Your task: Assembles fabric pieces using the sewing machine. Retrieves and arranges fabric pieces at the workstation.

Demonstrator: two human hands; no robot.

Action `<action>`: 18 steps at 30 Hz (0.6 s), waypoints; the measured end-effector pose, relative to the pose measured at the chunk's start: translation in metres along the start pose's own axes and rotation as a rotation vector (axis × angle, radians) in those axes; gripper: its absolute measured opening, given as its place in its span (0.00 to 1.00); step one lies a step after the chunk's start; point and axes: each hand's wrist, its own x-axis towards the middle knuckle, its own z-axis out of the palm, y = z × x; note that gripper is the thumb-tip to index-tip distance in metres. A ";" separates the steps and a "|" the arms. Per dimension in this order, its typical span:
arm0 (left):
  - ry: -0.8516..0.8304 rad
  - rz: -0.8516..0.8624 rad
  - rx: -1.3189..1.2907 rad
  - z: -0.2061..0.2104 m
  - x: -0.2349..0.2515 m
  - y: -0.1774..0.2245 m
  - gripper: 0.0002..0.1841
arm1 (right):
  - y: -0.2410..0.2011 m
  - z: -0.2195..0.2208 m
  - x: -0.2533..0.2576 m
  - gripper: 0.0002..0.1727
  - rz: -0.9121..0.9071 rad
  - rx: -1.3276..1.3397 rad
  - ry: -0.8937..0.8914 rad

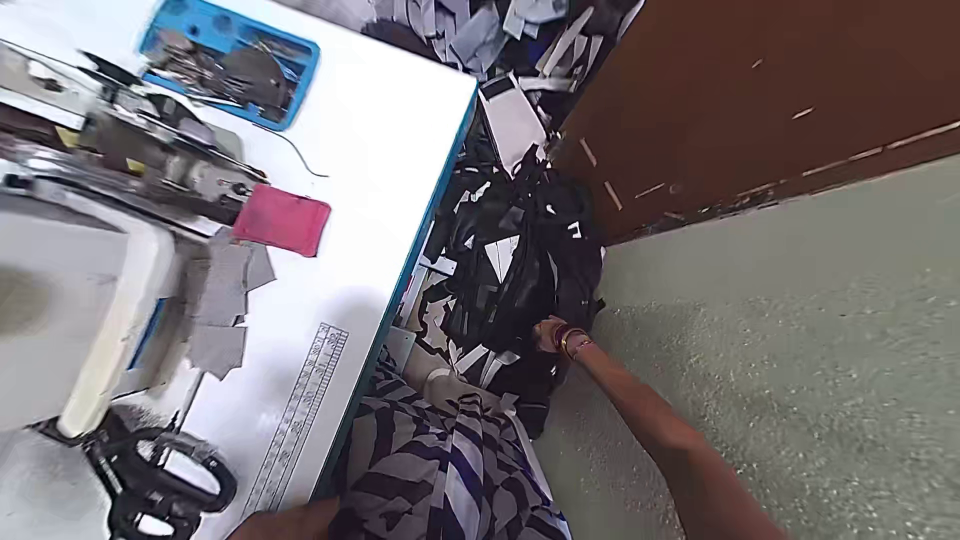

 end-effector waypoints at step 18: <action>0.275 0.109 -0.132 -0.083 -0.066 0.126 0.20 | -0.231 -0.149 -0.300 0.34 -1.701 -0.067 0.151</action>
